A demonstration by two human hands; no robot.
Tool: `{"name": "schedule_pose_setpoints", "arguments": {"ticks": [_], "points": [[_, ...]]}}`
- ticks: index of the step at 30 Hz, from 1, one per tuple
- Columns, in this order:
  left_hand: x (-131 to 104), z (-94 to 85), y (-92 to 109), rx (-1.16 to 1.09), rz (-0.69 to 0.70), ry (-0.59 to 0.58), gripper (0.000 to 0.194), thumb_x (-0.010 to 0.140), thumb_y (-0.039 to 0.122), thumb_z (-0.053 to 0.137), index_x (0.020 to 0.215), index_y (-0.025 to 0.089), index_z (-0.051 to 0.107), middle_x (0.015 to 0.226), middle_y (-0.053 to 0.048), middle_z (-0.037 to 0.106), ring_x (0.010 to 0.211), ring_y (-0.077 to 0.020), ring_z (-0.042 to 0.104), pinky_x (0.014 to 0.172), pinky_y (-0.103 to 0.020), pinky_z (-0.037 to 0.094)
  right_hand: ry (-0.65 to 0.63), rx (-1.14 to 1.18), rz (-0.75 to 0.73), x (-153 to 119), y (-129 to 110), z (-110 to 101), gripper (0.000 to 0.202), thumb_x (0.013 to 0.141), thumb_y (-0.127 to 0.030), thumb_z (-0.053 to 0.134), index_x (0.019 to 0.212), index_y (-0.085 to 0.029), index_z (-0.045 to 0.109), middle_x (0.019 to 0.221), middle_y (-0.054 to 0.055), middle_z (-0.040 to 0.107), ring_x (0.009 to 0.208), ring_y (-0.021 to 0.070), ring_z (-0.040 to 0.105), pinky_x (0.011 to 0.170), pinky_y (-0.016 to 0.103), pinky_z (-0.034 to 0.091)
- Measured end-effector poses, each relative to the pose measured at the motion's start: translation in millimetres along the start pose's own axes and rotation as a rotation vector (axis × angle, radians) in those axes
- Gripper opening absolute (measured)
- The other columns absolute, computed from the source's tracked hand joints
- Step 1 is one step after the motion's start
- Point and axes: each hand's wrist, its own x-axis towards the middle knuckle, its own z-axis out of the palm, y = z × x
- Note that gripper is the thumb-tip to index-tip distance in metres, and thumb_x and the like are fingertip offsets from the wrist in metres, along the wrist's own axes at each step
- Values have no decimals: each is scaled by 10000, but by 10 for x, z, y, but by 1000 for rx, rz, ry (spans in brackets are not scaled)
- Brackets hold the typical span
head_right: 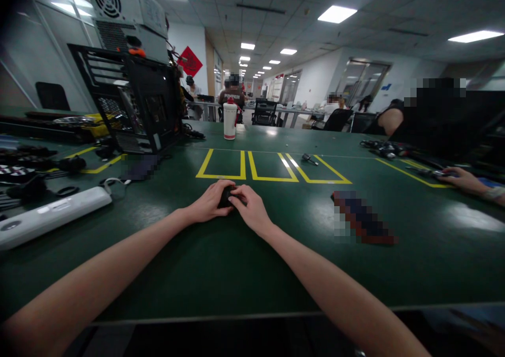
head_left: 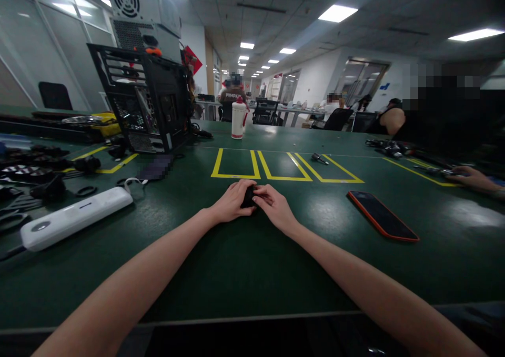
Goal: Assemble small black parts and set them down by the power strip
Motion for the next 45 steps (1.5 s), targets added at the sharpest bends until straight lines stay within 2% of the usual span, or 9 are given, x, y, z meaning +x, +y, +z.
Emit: {"name": "schedule_pose_setpoints", "arguments": {"ticks": [6,10,14,19,27,31,37,40,45], "points": [[-2,10,-5,12,3,7,562,701,277,559,1176,174,278,1133,-107,433,1077,-235,421,934,-411,332,58,89,79,75,124,22,316,692,-240,599,977,-202,469,985,38,531,965,159,540,885,342,435],[-9,5,-2,19,5,3,555,699,274,557,1170,175,279,1125,-102,434,1074,-231,421,940,-407,327,-4,77,88,71,138,-4,267,704,-258,585,952,-194,512,989,38,544,984,158,532,921,344,401],[-14,9,0,25,9,-1,554,699,276,555,1168,180,278,1134,-103,430,1082,-234,418,941,-411,327,-51,129,109,56,89,-16,242,717,-281,575,938,-213,503,957,14,556,920,151,566,845,330,455],[-17,26,-26,23,-5,4,576,693,288,565,1178,190,270,1141,-103,428,1092,-243,417,941,-429,323,-3,142,90,58,61,7,159,735,-282,551,873,-206,527,887,0,569,879,148,581,818,321,473],[-16,9,-9,20,0,-9,557,696,272,555,1170,182,276,1142,-103,432,1093,-243,413,945,-419,320,-20,217,143,47,118,-3,306,696,-201,587,990,-197,500,1040,35,563,1016,165,541,938,354,401],[-16,12,-12,20,-3,-8,553,700,272,548,1172,184,275,1150,-105,428,1098,-243,412,945,-423,319,-49,279,141,38,129,-2,268,686,-201,598,925,-210,477,1011,11,548,963,149,563,902,344,427],[-12,48,-45,19,-18,6,589,681,279,570,1179,190,270,1150,-106,424,1099,-251,413,933,-429,330,16,243,150,42,64,21,161,714,-260,572,838,-204,488,890,0,550,859,136,576,835,342,464],[-9,49,-46,16,-17,7,579,679,276,571,1171,191,278,1131,-101,432,1080,-246,425,929,-422,335,28,220,153,51,45,17,225,707,-225,578,917,-208,498,958,18,551,937,149,556,876,345,440],[-7,36,-34,22,-17,-2,569,680,278,568,1164,185,283,1115,-100,436,1069,-240,427,931,-413,334,-62,216,160,51,105,-3,282,740,-215,539,1017,-208,490,1040,39,547,967,163,557,889,361,425]]}}
